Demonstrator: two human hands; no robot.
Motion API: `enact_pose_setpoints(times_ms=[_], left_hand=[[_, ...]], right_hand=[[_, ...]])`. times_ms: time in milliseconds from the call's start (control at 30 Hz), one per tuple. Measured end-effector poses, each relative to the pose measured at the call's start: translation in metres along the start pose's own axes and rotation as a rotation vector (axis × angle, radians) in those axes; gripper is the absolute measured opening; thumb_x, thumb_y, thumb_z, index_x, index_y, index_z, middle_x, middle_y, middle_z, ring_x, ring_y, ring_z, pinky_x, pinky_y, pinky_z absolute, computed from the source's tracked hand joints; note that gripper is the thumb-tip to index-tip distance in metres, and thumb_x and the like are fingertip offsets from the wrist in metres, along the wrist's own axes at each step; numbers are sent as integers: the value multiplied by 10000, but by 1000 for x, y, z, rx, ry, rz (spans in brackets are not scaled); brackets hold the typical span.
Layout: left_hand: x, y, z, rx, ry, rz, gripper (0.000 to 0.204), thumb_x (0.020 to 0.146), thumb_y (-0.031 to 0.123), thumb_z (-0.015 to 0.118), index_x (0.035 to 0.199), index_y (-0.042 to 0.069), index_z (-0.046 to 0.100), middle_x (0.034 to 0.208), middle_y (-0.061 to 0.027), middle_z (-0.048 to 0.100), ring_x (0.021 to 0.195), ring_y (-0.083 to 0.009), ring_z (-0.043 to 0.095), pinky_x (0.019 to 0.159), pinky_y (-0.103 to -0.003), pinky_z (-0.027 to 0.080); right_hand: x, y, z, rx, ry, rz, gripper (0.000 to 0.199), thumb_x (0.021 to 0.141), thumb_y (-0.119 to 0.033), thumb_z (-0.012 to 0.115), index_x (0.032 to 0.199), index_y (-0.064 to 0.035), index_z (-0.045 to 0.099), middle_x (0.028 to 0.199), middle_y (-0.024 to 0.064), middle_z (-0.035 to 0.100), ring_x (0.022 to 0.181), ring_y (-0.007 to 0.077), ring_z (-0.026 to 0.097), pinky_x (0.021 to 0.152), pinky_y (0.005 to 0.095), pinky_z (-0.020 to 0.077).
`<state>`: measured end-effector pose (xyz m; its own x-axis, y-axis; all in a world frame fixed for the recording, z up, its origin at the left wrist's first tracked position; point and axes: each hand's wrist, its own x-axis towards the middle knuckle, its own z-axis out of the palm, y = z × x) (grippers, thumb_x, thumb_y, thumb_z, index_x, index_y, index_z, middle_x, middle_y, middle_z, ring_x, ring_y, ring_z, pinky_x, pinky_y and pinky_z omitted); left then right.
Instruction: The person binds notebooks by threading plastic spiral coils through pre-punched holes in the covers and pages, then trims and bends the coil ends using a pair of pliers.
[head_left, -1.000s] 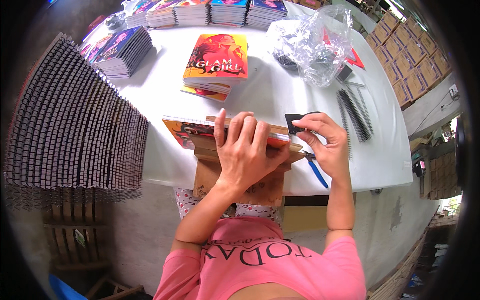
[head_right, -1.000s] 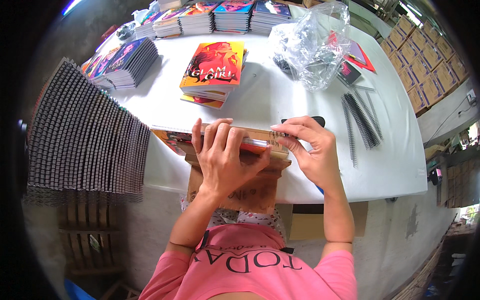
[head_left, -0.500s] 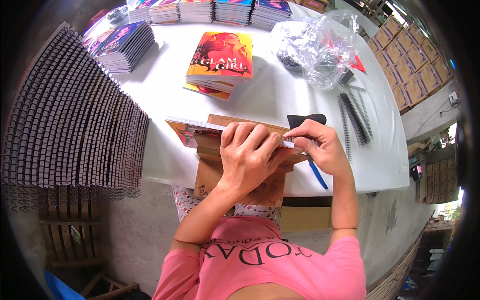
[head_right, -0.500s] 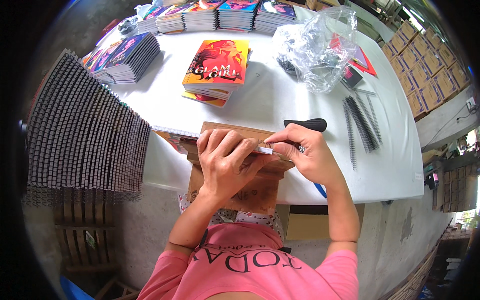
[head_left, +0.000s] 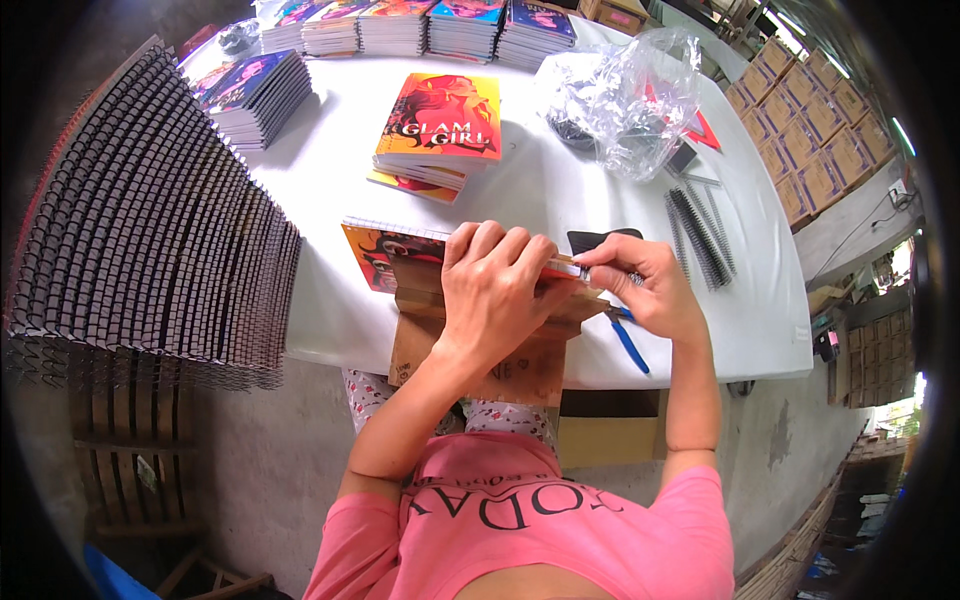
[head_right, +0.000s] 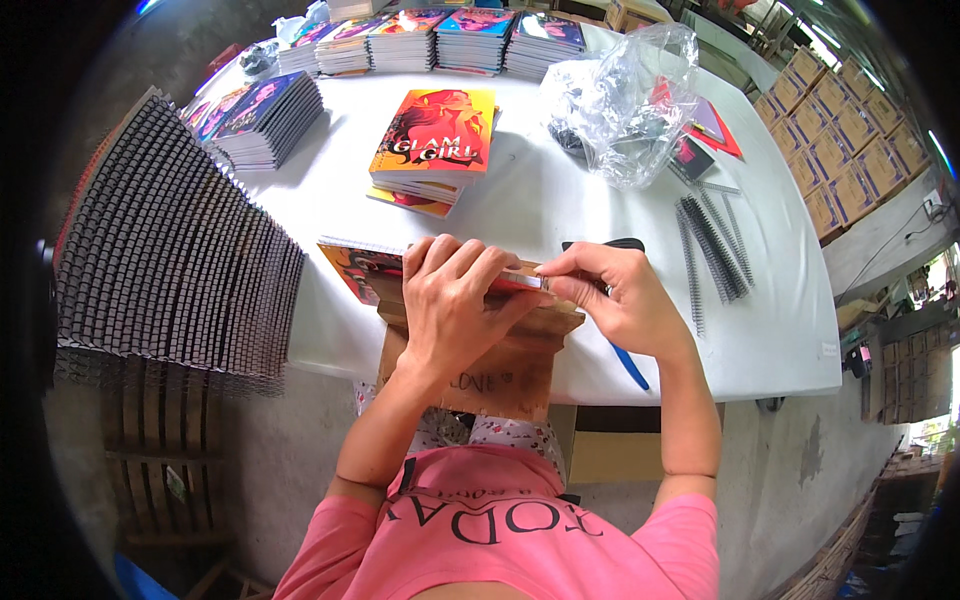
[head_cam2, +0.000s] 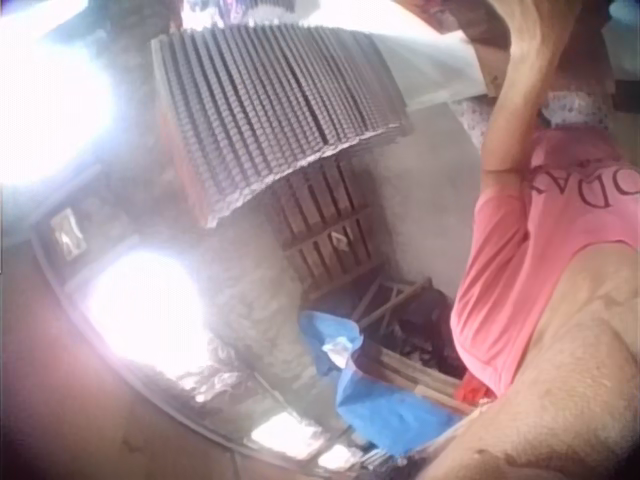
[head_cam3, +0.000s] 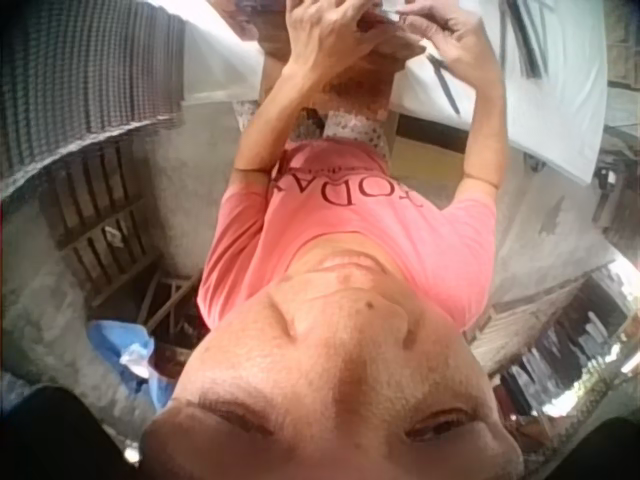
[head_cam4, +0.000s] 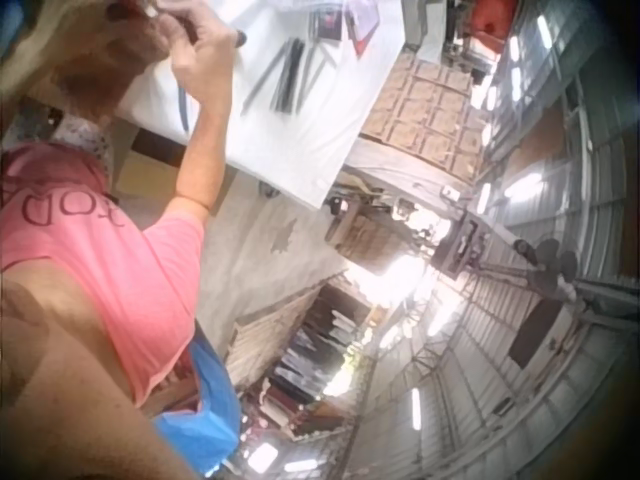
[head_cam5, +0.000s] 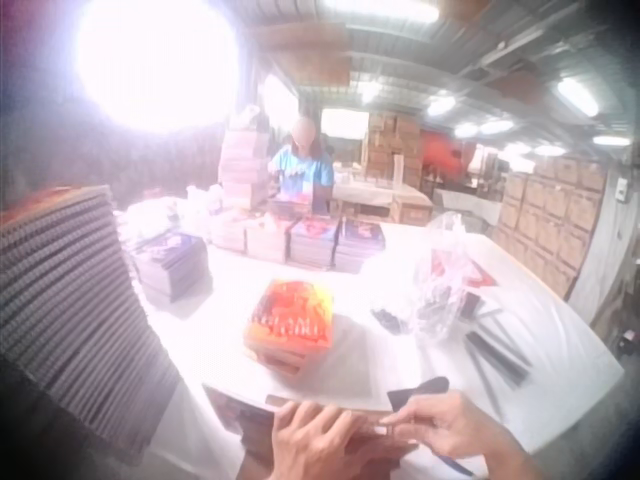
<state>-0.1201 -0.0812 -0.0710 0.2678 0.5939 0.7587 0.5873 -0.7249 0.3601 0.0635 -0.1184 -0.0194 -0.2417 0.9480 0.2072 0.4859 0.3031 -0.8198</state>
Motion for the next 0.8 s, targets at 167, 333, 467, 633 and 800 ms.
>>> enact_pose_setpoints(times_ms=[167, 333, 467, 633, 800], left_hand=[[-2, 2, -3, 10, -28, 10, 273, 628, 360, 766, 731, 155, 618, 712, 4, 525, 748, -206, 520, 782, -353, 359], [-2, 0, -2, 9, -52, 20, 267, 646, 336, 755, 806, 155, 640, 742, 0, 543, 797, -212, 544, 808, -362, 366], [-4, -5, -6, -45, -91, 55, 293, 692, 315, 734, 924, 157, 651, 808, -13, 569, 880, -219, 557, 880, -386, 361], [-5, 2, -9, 115, -22, 40, 383, 695, 340, 739, 1013, 151, 642, 869, -35, 572, 968, -236, 535, 965, -436, 328], [-9, -8, -18, 119, -44, -15, 427, 659, 377, 759, 999, 150, 636, 891, -38, 559, 955, -246, 524, 963, -439, 321]], right_hand=[[0, 4, -5, -47, -73, -107, 164, 822, -13, 630, 984, -2, 651, 759, 55, 598, 662, 93, 528, 593, 236, 429], [-3, -9, 6, -332, 39, -207, 226, 800, 29, 617, 1015, -36, 647, 761, 77, 586, 667, 163, 559, 600, 247, 441], [-5, -1, 0, -226, -15, -202, 223, 833, 17, 583, 1043, -45, 622, 732, 84, 560, 604, 162, 521, 567, 266, 424], [-6, -16, 6, -71, -78, 183, 196, 861, -53, 601, 1056, -40, 603, 712, 60, 502, 630, 116, 496, 577, 264, 415], [-11, -16, 12, -224, 86, 14, 172, 862, -97, 615, 1024, -39, 602, 781, 79, 536, 668, 147, 527, 595, 280, 425]])
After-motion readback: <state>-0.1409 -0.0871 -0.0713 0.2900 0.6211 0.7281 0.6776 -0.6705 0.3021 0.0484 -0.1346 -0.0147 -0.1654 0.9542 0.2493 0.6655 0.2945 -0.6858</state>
